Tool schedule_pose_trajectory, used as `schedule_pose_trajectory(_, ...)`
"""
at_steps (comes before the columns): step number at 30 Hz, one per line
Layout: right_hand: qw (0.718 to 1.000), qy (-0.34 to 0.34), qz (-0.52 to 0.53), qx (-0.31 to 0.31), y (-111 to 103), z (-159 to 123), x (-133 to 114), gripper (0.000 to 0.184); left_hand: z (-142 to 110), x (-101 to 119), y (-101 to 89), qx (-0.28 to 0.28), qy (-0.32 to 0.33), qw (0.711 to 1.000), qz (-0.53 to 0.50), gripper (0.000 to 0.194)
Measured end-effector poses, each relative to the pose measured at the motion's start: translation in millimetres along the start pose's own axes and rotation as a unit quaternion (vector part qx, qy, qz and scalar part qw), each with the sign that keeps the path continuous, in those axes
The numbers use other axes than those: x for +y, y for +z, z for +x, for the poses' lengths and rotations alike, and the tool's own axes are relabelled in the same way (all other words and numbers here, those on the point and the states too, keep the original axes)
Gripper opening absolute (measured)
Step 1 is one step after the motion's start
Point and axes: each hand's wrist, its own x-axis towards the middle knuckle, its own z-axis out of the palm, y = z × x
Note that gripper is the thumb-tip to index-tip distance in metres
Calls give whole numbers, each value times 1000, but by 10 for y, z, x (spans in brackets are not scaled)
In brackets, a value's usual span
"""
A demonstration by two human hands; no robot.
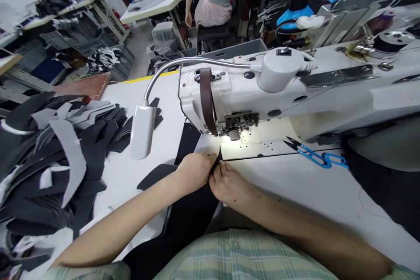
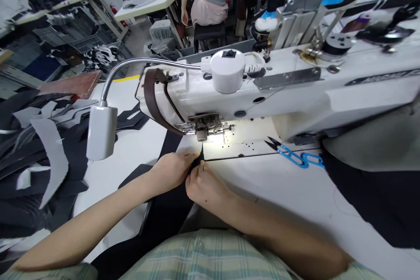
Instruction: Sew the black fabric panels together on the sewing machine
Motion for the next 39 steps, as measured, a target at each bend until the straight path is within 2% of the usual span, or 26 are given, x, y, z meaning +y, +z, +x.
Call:
schedule_pose_trajectory(6, 999, 11, -16, 28, 125, 6, 2, 22, 92, -14, -23, 13, -9, 1000, 12, 37)
schedule_pose_trajectory(10, 999, 26, -29, 29, 166, -7, -17, 27, 147, 2, -27, 13, -15, 1000, 17, 40)
schedule_pose_trajectory(16, 999, 23, -16, 26, 172, -11, -19, 27, 161, 23, -80, -9, -10, 1000, 19, 45)
schedule_pose_trajectory(22, 997, 46, -28, 59, 159, -6, -57, 26, 164, 34, -150, -26, -18, 999, 30, 46)
schedule_pose_trajectory(28, 996, 65, -15, 66, 159, -5, -67, 27, 171, 44, -165, -42, -37, 998, 42, 48)
schedule_pose_trajectory(32, 994, 77, -19, 81, 178, 8, -64, 27, 176, 34, -179, -40, -25, 998, 49, 48)
schedule_pose_trajectory(39, 996, 64, -10, 60, 154, 8, -30, 26, 186, 25, -196, -41, -15, 998, 38, 48)
